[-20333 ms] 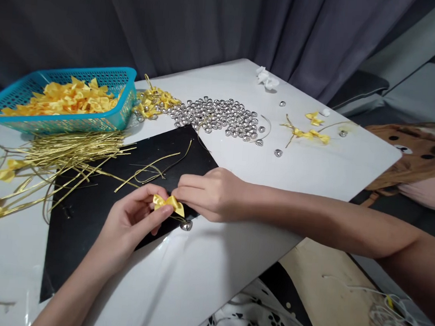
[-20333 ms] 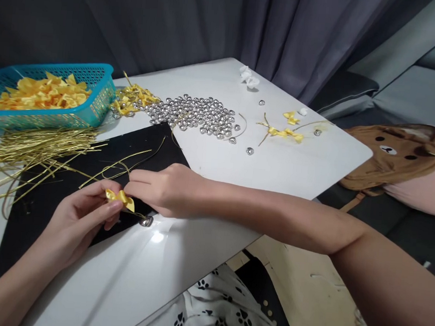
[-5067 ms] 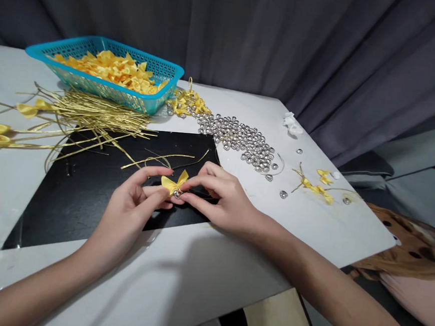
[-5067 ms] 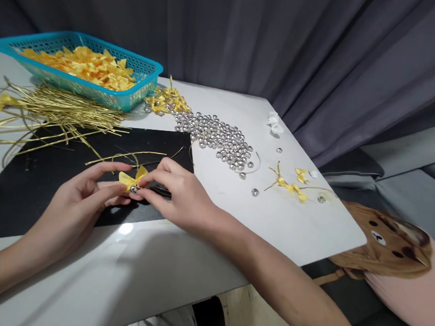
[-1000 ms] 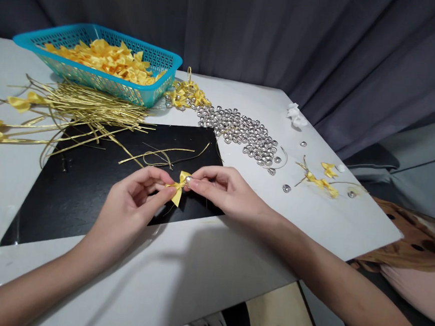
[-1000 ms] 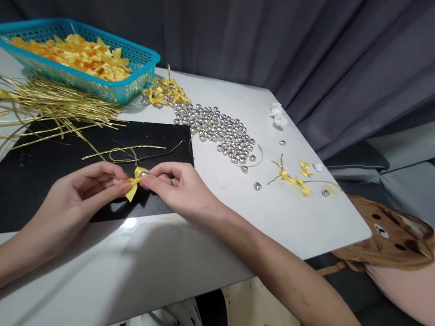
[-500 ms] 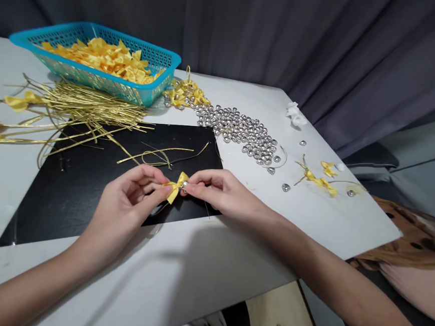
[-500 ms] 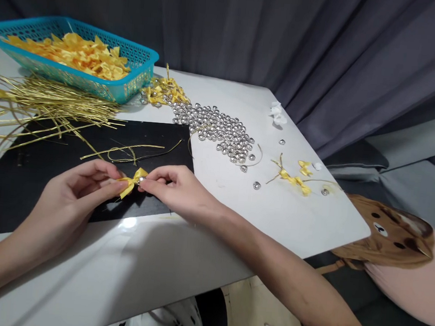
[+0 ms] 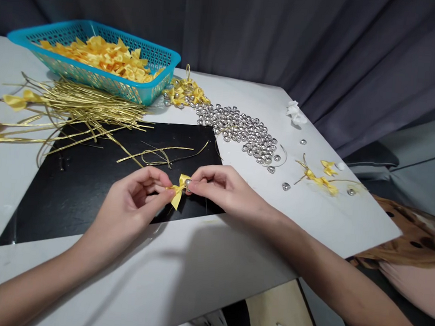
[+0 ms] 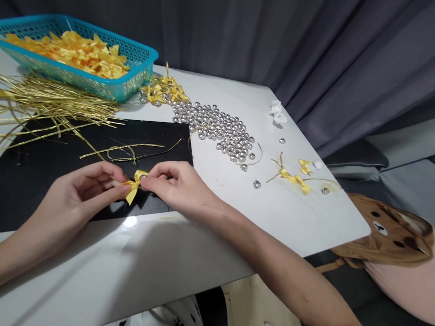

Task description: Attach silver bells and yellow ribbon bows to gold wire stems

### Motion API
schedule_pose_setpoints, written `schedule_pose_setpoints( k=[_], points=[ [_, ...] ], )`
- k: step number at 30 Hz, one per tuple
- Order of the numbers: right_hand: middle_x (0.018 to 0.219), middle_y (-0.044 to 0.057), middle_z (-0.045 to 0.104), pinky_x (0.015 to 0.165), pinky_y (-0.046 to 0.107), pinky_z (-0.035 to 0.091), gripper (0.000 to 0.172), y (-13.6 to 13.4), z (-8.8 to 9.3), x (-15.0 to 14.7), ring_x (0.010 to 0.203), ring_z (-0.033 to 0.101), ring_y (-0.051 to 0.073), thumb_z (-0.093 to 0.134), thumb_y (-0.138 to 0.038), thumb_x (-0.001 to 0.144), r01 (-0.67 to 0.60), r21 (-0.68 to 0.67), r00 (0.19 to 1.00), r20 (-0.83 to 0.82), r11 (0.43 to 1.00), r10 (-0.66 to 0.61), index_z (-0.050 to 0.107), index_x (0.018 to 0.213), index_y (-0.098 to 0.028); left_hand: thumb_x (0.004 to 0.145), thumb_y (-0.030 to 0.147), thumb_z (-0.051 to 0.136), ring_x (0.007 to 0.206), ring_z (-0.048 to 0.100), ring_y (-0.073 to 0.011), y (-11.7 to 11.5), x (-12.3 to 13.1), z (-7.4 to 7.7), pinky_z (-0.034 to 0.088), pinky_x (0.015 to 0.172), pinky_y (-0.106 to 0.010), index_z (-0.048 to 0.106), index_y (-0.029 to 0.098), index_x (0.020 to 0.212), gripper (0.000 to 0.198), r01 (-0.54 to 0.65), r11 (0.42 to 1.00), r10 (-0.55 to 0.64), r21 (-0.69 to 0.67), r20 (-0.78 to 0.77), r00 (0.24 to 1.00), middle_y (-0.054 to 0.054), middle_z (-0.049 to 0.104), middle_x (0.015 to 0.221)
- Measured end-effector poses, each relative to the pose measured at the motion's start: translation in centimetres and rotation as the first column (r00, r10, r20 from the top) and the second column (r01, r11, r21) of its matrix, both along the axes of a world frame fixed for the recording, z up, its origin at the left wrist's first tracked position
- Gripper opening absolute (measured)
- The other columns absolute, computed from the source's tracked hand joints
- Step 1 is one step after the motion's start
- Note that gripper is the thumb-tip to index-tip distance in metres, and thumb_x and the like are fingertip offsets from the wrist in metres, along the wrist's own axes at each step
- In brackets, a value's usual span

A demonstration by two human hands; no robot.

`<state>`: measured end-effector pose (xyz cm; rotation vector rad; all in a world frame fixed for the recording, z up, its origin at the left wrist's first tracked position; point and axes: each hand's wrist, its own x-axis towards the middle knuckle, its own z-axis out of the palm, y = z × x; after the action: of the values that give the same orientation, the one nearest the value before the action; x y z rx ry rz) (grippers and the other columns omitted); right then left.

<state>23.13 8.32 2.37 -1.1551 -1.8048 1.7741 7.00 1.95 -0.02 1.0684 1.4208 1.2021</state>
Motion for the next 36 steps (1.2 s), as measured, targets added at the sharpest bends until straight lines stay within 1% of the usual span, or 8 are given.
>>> schedule_pose_setpoints(
  k=[4,7,14,17,19,23,31,36],
  points=[
    [0.057,-0.007,0.033,0.048,0.022,0.021,0.02,0.6,0.1,1.0,0.052,0.028,0.006,0.062,-0.035,0.08,-0.177,0.304,0.984,0.086,0.936,0.158,0.058,0.079,-0.015,0.071,0.028,0.072,0.069,0.057,-0.0097,-0.1,-0.2,-0.3,0.044,0.064,-0.017,0.061,0.019,0.077,0.015,-0.023,1.0,0.023,0.0,0.015,1.0,0.003,0.062,0.073],
    [0.059,-0.006,0.036,0.049,0.022,0.024,0.019,2.0,0.8,2.6,0.054,0.032,0.006,0.065,-0.033,0.078,-0.253,0.607,0.966,0.203,0.754,0.16,0.06,0.083,-0.015,0.07,0.028,0.071,0.069,0.057,-0.0096,-0.1,-0.3,-0.5,0.044,0.064,-0.017,0.061,0.019,0.079,0.016,-0.05,0.999,0.05,0.0,0.005,0.999,0.003,0.062,0.073],
    [0.054,-0.007,0.032,0.049,0.023,0.028,0.009,3.8,2.5,5.4,0.047,0.028,0.006,0.057,-0.025,0.085,0.117,0.878,0.99,-0.063,0.465,-0.129,0.059,0.084,-0.016,0.068,0.027,0.07,0.055,0.051,-0.0084,0.2,-0.2,0.3,0.04,0.052,-0.018,0.059,0.017,0.071,0.016,0.004,0.999,-0.008,-0.033,-0.145,0.989,0.004,0.057,0.062],
    [0.054,-0.006,0.036,0.051,0.023,0.031,0.012,3.8,2.1,5.3,0.047,0.029,0.006,0.062,-0.026,0.082,0.005,0.943,0.993,0.033,0.333,-0.11,0.063,0.085,-0.014,0.069,0.026,0.069,0.056,0.05,-0.0079,0.4,-0.6,0.5,0.039,0.052,-0.018,0.058,0.016,0.072,0.015,0.01,0.999,-0.016,-0.037,-0.17,0.985,0.004,0.056,0.061],
    [0.058,-0.003,0.047,0.056,0.023,0.034,0.016,3.9,1.6,5.0,0.051,0.037,0.007,0.064,-0.028,0.081,-0.196,0.927,0.972,0.226,0.319,-0.058,0.066,0.085,-0.013,0.069,0.026,0.07,0.056,0.049,-0.0076,0.5,-0.8,0.5,0.039,0.053,-0.018,0.057,0.016,0.073,0.016,-0.002,0.999,-0.005,-0.04,-0.16,0.987,0.004,0.056,0.061],
    [0.072,0.003,0.064,0.06,0.023,0.035,0.019,4.3,1.1,4.7,0.062,0.051,0.009,0.054,-0.024,0.086,-0.497,0.751,0.846,0.531,0.436,0.05,0.068,0.079,-0.013,0.067,0.027,0.071,0.057,0.049,-0.007,0.7,-1.0,0.4,0.039,0.054,-0.017,0.057,0.016,0.074,0.019,-0.029,0.999,0.024,-0.034,-0.128,0.991,0.005,0.055,0.061],
    [0.052,-0.004,0.035,0.053,0.022,0.026,0.029,4.2,1.4,4.9,0.05,0.033,0.006,0.045,-0.015,0.085,-0.397,0.856,0.897,0.438,0.332,-0.057,0.042,0.056,-0.015,0.063,0.027,0.069,0.051,0.047,-0.0057,0.8,-0.8,0.3,0.037,0.049,-0.016,0.05,0.018,0.065,0.021,-0.016,1.0,0.013,-0.017,-0.176,0.984,0.007,0.051,0.056],
    [0.054,-0.004,0.034,0.055,0.023,0.026,0.028,4.4,1.1,4.9,0.05,0.031,0.006,0.045,-0.013,0.084,-0.32,0.898,0.925,0.365,0.302,-0.106,0.037,0.057,-0.016,0.065,0.027,0.068,0.05,0.046,-0.0064,1.0,-0.9,0.1,0.036,0.047,-0.016,0.049,0.019,0.063,0.021,0.004,1.0,-0.003,0.005,-0.189,0.982,0.007,0.05,0.055]
  ],
)
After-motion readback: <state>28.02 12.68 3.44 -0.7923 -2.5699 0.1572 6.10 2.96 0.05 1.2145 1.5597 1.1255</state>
